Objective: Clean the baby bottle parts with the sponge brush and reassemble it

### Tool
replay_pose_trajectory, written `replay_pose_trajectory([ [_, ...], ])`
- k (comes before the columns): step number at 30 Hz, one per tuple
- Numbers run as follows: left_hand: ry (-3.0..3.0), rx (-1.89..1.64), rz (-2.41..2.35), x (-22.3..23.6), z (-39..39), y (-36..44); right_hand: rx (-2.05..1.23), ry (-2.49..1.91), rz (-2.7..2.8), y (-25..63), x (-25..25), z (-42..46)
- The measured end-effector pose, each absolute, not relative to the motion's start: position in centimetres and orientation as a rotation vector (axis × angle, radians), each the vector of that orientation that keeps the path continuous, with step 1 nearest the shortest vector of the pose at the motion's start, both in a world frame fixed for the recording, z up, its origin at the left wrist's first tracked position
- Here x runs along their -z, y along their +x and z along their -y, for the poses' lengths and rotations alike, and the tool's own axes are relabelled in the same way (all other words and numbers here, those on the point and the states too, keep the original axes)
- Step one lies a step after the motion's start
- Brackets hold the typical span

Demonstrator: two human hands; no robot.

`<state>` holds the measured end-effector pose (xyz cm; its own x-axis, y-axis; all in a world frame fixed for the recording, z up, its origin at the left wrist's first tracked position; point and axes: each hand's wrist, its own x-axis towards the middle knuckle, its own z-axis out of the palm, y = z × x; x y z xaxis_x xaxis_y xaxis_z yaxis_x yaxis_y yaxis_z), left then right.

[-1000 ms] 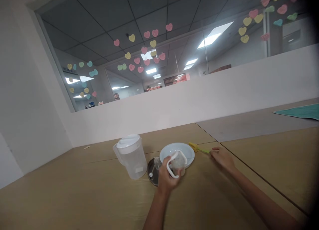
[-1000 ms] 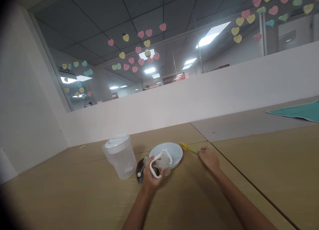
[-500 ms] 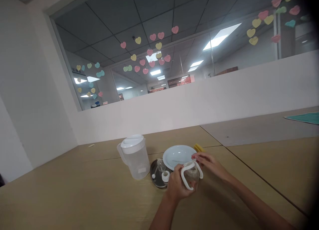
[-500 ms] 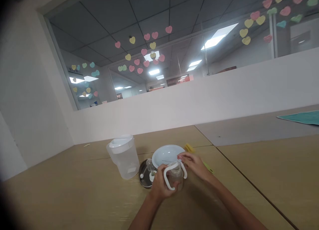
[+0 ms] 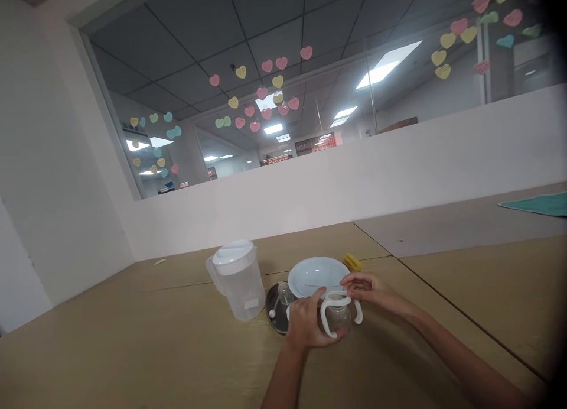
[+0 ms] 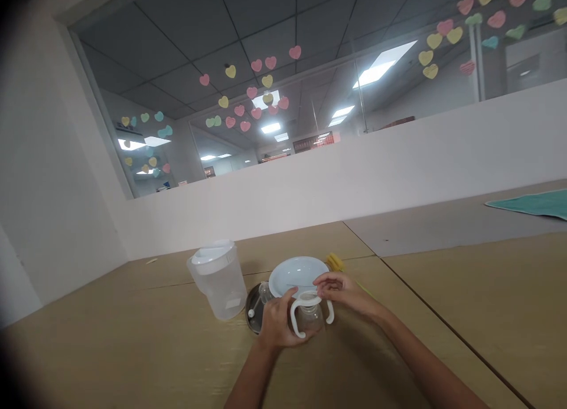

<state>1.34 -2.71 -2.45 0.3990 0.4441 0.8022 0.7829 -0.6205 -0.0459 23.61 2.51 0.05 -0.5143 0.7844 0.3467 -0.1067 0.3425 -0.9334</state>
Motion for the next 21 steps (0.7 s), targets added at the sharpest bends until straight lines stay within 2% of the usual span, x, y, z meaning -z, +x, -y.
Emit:
replay_pose_trajectory([
  [21, -2.324, 1.063, 1.108, 1.2, 3.0, 0.4, -1.376, -0.657, 1.625, 23.2, 0.2, -2.7],
])
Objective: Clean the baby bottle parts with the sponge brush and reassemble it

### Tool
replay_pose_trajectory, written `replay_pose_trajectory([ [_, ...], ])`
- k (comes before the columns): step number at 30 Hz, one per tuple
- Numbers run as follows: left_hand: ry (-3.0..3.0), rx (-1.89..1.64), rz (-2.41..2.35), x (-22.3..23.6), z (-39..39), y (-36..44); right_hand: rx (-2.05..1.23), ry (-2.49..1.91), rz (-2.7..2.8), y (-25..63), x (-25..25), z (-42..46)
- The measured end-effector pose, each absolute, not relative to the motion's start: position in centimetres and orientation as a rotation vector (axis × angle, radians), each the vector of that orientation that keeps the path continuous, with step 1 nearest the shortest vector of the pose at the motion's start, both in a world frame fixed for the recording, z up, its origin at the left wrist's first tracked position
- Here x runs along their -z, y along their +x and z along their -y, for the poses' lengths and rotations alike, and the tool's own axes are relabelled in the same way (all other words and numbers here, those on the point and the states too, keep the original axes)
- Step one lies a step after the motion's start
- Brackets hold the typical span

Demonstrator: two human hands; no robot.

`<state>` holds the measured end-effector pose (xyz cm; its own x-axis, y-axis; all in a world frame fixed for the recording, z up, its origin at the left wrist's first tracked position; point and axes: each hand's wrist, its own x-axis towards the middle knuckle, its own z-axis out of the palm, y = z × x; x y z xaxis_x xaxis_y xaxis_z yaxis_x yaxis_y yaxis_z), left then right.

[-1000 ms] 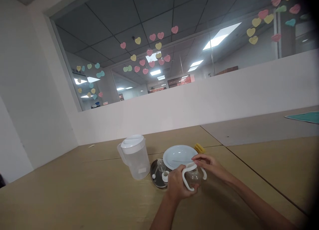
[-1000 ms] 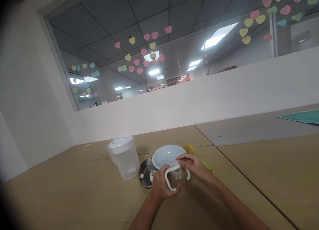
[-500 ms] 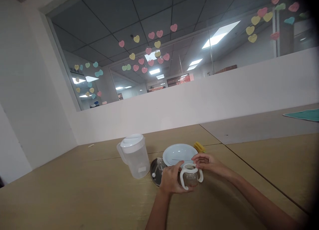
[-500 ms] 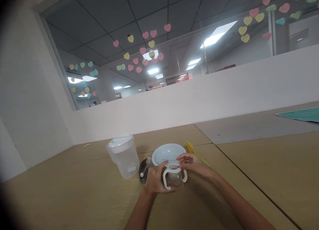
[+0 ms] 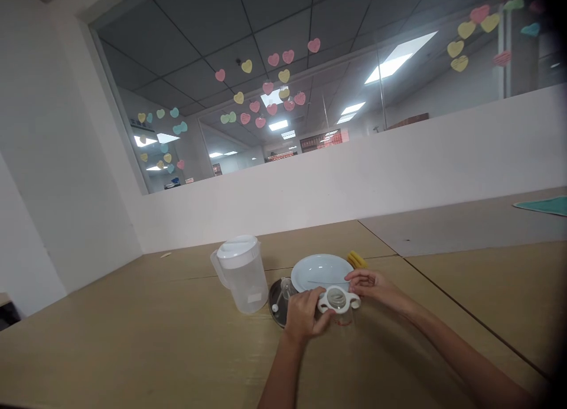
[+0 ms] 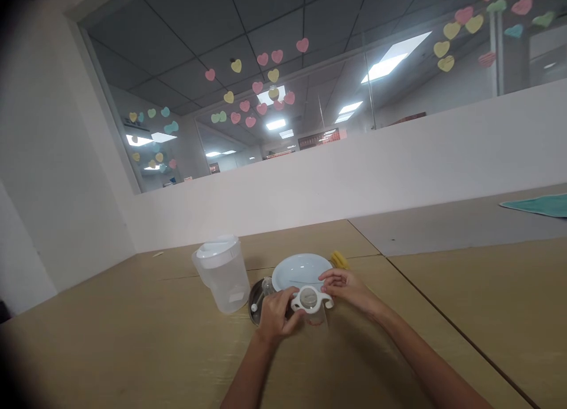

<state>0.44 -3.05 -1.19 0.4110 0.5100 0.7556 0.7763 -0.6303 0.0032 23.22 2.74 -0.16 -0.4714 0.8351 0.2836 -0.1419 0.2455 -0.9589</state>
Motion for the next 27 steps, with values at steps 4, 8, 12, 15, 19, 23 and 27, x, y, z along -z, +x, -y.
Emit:
replay_pose_trajectory([
  [4, -2.297, 1.117, 1.134, 1.4, 3.2, 0.6, -1.352, -0.655, 1.648, 23.3, -0.2, -2.4],
  [8, -2.274, 1.125, 1.141, 1.8, 3.2, 0.7, -1.299, -0.696, 1.686, 23.6, -0.5, -2.2],
  [12, -2.274, 1.113, 1.167, 1.8, 3.2, 0.8, -1.269, -0.736, 1.724, 23.8, -0.4, -2.5],
  [15, -2.288, 1.094, 1.180, 1.7, 3.3, 0.9, -1.295, -0.733, 1.760, 23.8, -0.1, -2.8],
  [19, -2.302, 1.074, 1.150, 1.7, 3.4, 1.2, -1.330, -0.682, 1.819, 23.7, 0.2, -3.0],
  [23, -2.260, 1.036, 1.116, 1.8, 3.2, 0.6, -1.328, -0.648, 1.846, 23.7, 0.3, -3.0],
  [27, -1.970, 1.088, 1.321, 1.4, 2.6, -1.9, -1.221, -0.757, 1.683, 24.0, 0.3, -3.3],
])
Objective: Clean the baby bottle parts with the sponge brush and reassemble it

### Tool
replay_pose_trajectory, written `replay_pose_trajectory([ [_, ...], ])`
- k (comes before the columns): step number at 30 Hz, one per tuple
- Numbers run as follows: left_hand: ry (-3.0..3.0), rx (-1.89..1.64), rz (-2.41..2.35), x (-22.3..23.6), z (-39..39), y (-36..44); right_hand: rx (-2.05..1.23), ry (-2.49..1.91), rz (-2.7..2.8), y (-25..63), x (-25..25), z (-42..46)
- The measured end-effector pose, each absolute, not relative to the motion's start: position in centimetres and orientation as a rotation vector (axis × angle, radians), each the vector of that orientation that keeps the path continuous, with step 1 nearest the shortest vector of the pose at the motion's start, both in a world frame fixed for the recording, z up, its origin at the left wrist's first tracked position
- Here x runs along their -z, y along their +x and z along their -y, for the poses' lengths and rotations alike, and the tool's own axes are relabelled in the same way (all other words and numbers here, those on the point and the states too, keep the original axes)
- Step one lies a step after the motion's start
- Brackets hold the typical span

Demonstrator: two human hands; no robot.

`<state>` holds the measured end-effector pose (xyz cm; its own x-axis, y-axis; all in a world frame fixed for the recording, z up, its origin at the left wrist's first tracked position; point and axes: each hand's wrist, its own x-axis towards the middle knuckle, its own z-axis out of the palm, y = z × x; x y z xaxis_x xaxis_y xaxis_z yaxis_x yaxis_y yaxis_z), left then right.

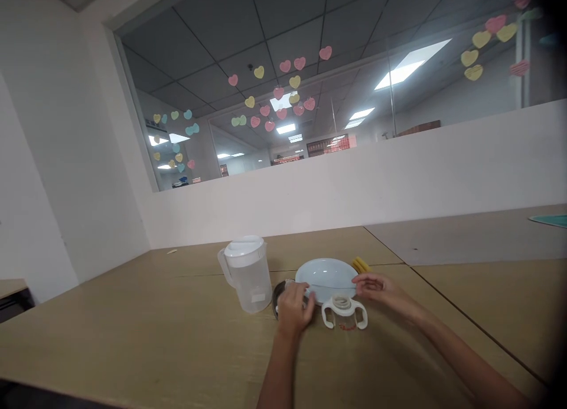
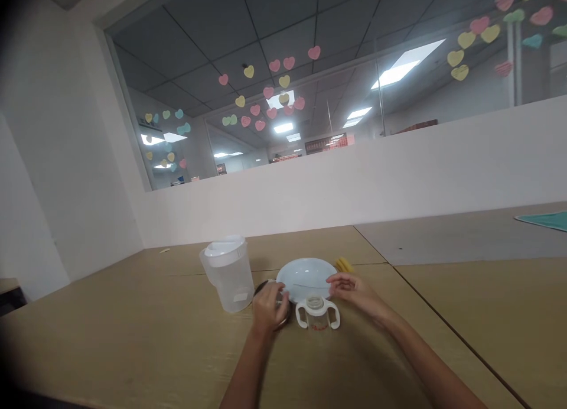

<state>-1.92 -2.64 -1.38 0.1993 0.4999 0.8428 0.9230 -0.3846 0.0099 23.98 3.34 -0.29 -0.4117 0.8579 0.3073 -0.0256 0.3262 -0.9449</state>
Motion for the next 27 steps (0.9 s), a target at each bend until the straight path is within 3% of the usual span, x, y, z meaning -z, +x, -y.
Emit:
replay_pose_trajectory([
  [6, -1.668, 0.632, 2.054, 1.5, 1.6, -5.5, -0.781, -1.074, 1.604, 24.2, 1.9, -5.0],
  [12, -1.676, 0.428, 2.208, 2.4, 1.0, -6.2, -0.673, -1.079, 1.743, 22.9, 3.4, -5.6],
  [22, -1.648, 0.513, 2.315, 1.9, 0.8, -5.8, -0.473, -1.145, 1.912, 20.7, -1.0, -6.9],
  [27, -1.585, 0.780, 2.281, 1.4, 1.0, -5.5, -0.726, -1.087, 1.846, 17.2, -2.4, -8.9],
])
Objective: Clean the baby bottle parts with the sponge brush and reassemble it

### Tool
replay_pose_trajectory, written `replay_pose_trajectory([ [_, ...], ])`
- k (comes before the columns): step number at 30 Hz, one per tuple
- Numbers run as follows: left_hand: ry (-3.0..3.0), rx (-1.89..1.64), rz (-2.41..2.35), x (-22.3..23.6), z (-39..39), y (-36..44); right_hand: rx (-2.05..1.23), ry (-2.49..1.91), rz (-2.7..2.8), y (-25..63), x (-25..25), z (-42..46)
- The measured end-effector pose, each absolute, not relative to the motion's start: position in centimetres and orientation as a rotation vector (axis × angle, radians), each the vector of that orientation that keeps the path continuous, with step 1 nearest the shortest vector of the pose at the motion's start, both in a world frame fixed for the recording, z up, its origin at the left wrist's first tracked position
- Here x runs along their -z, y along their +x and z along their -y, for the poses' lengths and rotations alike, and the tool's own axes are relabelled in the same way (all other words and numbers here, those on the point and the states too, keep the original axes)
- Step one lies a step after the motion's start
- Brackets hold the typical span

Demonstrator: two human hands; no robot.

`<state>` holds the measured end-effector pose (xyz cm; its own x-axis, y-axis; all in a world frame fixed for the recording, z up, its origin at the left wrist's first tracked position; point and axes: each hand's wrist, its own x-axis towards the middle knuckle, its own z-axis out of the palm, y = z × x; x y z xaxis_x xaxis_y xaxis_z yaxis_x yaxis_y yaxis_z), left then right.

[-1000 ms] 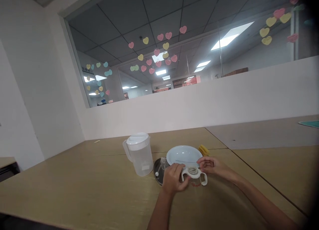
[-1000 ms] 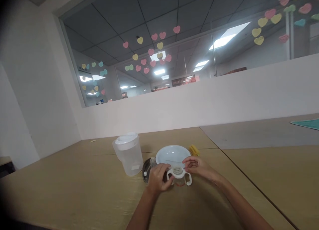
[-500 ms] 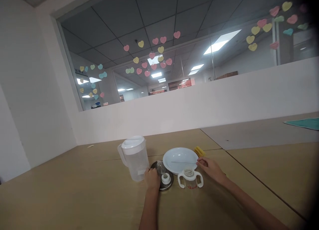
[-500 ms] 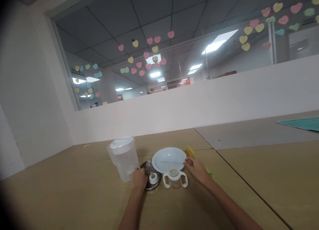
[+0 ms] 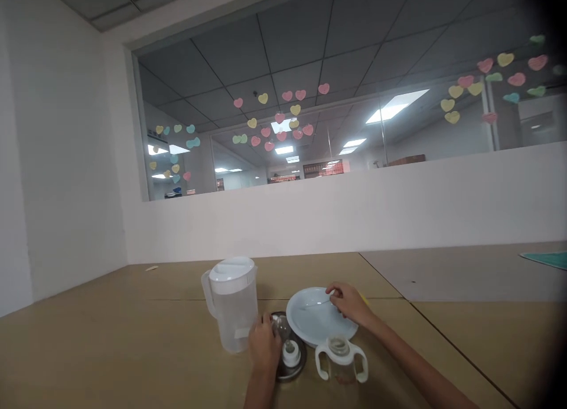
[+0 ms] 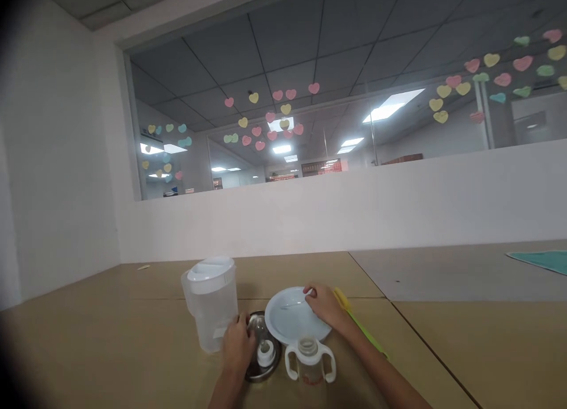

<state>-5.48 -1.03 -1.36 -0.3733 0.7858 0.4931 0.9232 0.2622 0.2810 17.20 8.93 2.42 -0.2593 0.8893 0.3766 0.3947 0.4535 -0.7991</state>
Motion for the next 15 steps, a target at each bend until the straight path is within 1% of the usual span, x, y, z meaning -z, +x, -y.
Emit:
replay_pose_trajectory([
  [5, -1.538, 1.083, 2.119, 1.7, 1.0, -5.7, -1.250, -0.888, 1.743, 14.6, -1.3, -10.4],
  [7, -1.565, 1.213, 2.024, 1.8, 1.0, -5.8, -1.360, -0.825, 1.785, 14.3, -0.8, -10.5],
  [10, -1.584, 1.487, 1.852, 1.4, 1.1, -5.5, -1.343, -0.817, 1.782, 14.6, -1.0, -10.3],
  [13, -1.463, 1.918, 1.716, 0.7, 1.0, -4.5, -1.226, -0.844, 1.687, 15.3, -2.4, -9.9],
  [15, -1.464, 2.129, 1.665, 0.2, 0.7, -3.3, -1.189, -0.792, 1.680, 15.8, -3.7, -9.3],
])
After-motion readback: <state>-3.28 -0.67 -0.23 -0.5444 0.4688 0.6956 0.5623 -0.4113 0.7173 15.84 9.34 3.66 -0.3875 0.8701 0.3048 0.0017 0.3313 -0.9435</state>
